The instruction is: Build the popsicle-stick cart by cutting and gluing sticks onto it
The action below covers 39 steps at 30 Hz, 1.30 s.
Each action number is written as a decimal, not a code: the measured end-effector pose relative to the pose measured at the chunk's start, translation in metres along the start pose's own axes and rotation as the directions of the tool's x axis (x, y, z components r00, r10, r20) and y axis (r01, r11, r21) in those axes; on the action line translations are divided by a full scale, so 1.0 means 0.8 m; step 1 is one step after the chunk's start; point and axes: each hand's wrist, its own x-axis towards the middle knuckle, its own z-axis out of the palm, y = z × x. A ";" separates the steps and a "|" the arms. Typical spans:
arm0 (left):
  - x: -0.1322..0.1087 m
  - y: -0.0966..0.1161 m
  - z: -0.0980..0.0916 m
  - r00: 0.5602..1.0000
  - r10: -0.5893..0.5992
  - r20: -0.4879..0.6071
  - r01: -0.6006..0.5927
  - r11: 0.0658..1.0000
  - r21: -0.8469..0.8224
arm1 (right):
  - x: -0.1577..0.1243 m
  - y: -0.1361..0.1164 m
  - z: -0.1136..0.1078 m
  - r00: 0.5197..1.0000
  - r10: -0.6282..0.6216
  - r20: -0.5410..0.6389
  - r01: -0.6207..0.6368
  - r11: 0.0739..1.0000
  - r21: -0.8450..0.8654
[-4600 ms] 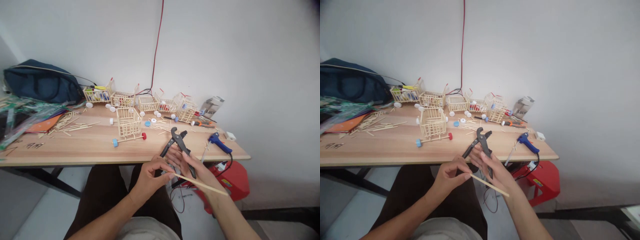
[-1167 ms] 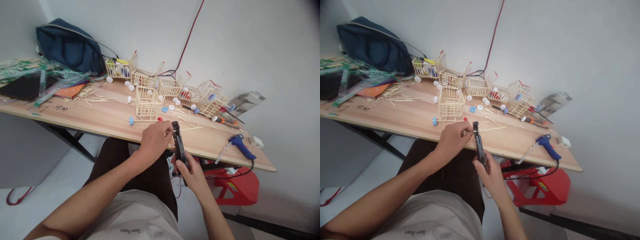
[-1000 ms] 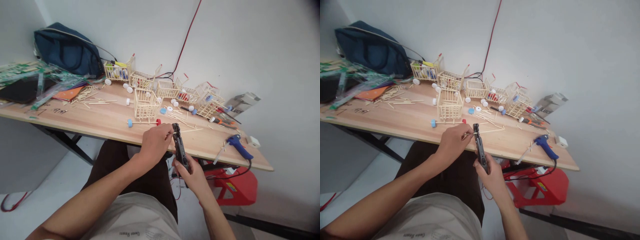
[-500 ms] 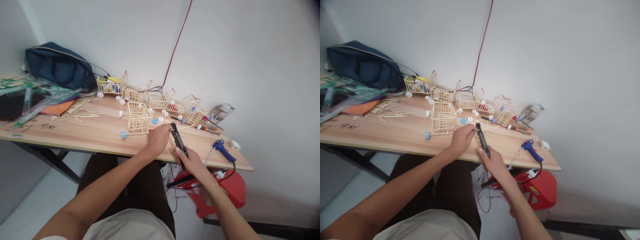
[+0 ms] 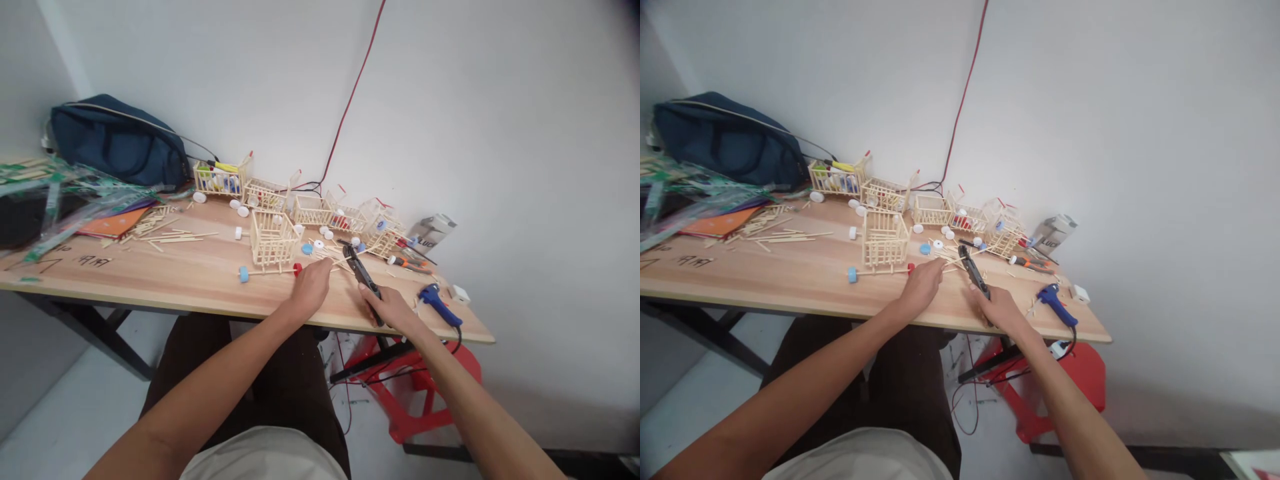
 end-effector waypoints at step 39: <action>0.001 0.020 -0.001 0.981 -0.111 0.161 0.044 0.928 0.369 | 0.023 0.017 -0.003 0.974 0.107 0.199 -0.105 0.994 -0.018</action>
